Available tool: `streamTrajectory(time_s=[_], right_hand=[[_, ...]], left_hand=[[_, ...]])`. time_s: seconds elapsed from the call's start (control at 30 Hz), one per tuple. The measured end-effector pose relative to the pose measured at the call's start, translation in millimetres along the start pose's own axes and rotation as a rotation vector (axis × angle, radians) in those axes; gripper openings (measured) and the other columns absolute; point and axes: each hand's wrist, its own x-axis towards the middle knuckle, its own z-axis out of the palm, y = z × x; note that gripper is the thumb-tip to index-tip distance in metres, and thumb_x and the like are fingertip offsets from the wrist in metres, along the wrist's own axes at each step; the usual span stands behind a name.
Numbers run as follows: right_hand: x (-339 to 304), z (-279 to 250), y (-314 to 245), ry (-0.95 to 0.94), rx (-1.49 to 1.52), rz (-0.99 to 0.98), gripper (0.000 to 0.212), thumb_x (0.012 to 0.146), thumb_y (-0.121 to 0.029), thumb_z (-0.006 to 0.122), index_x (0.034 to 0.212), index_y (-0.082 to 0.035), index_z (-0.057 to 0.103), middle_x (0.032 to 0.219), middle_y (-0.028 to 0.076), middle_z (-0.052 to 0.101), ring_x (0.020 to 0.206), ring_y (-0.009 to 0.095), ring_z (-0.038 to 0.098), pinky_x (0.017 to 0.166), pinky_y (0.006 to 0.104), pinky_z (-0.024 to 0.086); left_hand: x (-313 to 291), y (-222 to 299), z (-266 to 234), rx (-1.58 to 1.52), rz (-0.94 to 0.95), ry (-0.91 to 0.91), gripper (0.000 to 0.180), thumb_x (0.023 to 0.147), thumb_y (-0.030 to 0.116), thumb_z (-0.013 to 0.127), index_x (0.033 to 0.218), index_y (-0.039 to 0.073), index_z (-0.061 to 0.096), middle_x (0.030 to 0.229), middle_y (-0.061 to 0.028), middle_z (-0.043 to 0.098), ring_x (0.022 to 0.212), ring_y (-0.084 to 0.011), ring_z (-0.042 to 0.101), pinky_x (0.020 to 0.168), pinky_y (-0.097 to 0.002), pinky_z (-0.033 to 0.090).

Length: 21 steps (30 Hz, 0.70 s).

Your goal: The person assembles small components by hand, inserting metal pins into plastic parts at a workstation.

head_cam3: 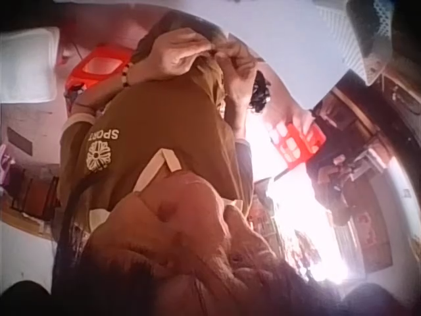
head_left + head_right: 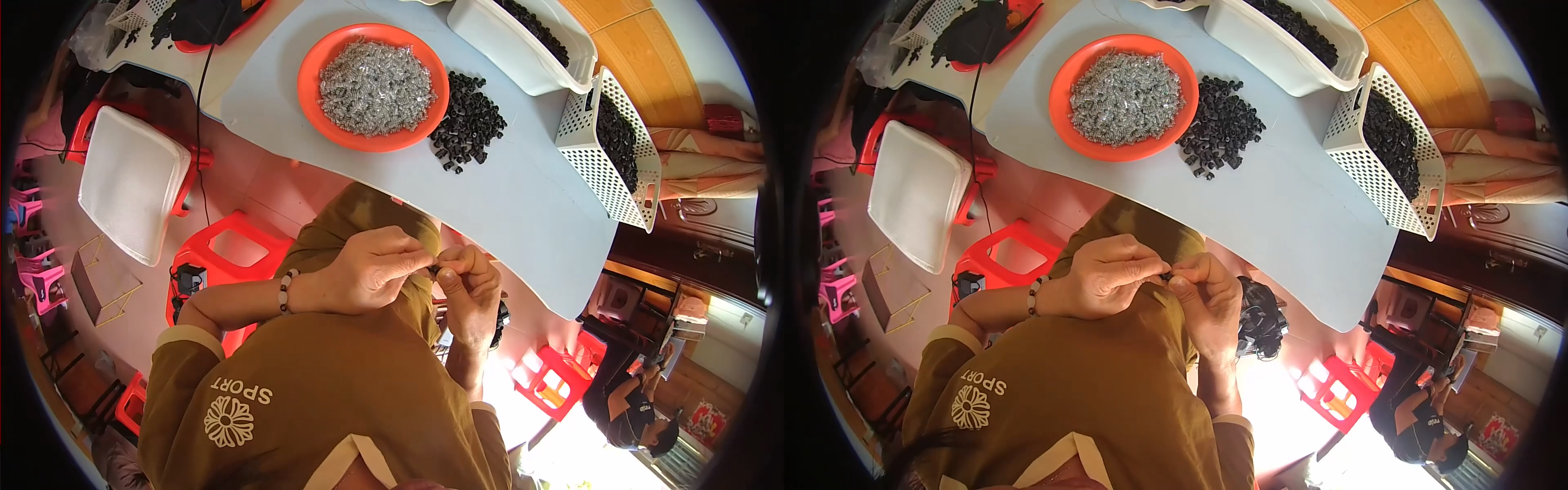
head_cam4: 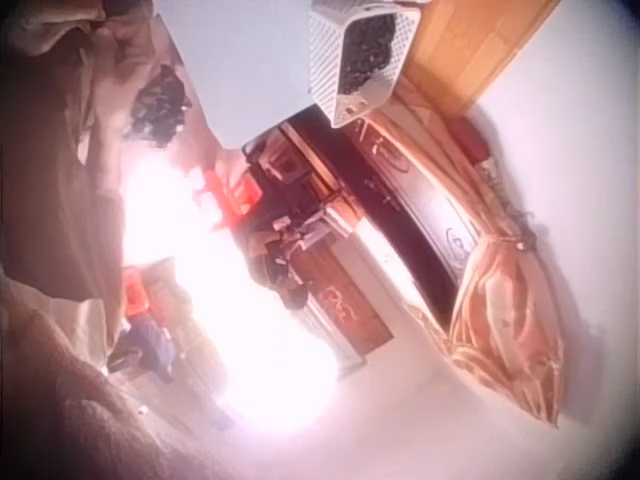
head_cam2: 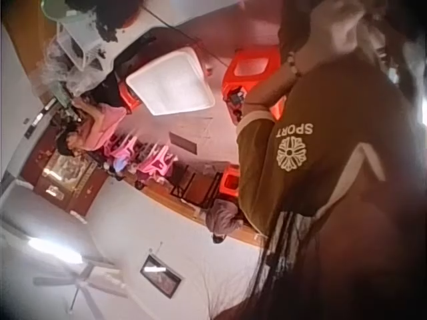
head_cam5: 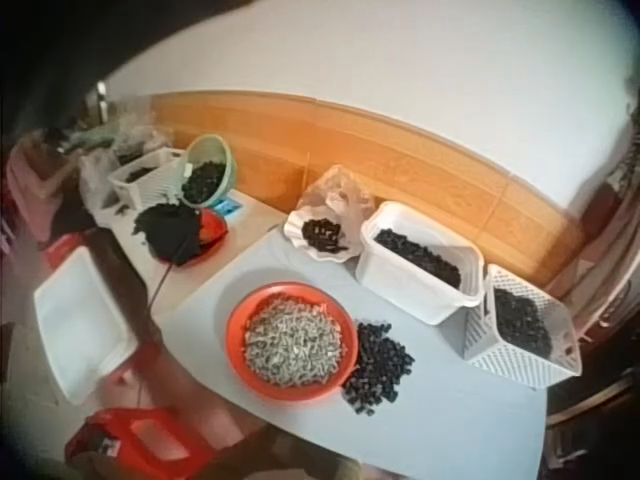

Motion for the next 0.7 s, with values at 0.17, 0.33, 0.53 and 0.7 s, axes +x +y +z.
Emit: streamTrajectory(time_s=[0.17,0.33,0.53,0.7], right_hand=[[1.5,0.4,1.1,0.009,-0.020,-0.007,0.006,0.090,0.003,0.063,0.087,0.000,0.059,0.092,0.005,0.059,0.083,0.010,0.055,0.079,0.0227,0.046],[5.3,3.9,-4.3,0.062,0.054,0.015,0.008,0.094,-0.004,0.063,0.097,0.000,0.057,0.091,0.003,0.060,0.084,0.009,0.057,0.080,0.0237,0.048],[9.4,2.3,-4.9,0.106,0.077,-0.068,0.011,0.092,-0.002,0.066,0.099,0.000,0.058,0.091,0.004,0.064,0.083,0.009,0.060,0.079,0.0241,0.052],[8.2,-11.4,2.6,0.040,0.140,-0.016,0.008,0.089,0.000,0.068,0.094,0.001,0.061,0.091,0.005,0.065,0.084,0.009,0.061,0.079,0.0240,0.052]], left_hand=[[2.7,-0.3,-0.5,0.012,0.010,0.005,0.030,0.075,-0.016,0.067,0.100,-0.001,0.069,0.089,-0.0103,0.067,0.068,-0.0195,0.063,0.055,-0.0284,0.051],[11.4,0.5,5.3,-0.078,-0.053,0.071,0.027,0.076,-0.013,0.070,0.101,-0.002,0.069,0.089,-0.0097,0.067,0.073,-0.0190,0.065,0.060,-0.0273,0.054],[14.6,1.0,5.1,-0.141,-0.115,0.037,0.028,0.076,-0.014,0.069,0.101,-0.001,0.068,0.092,-0.0106,0.065,0.079,-0.0224,0.066,0.065,-0.0292,0.056],[16.2,1.7,4.0,-0.128,-0.068,0.017,0.028,0.076,-0.014,0.069,0.101,0.000,0.068,0.092,-0.0094,0.066,0.077,-0.0216,0.065,0.063,-0.0296,0.054]])
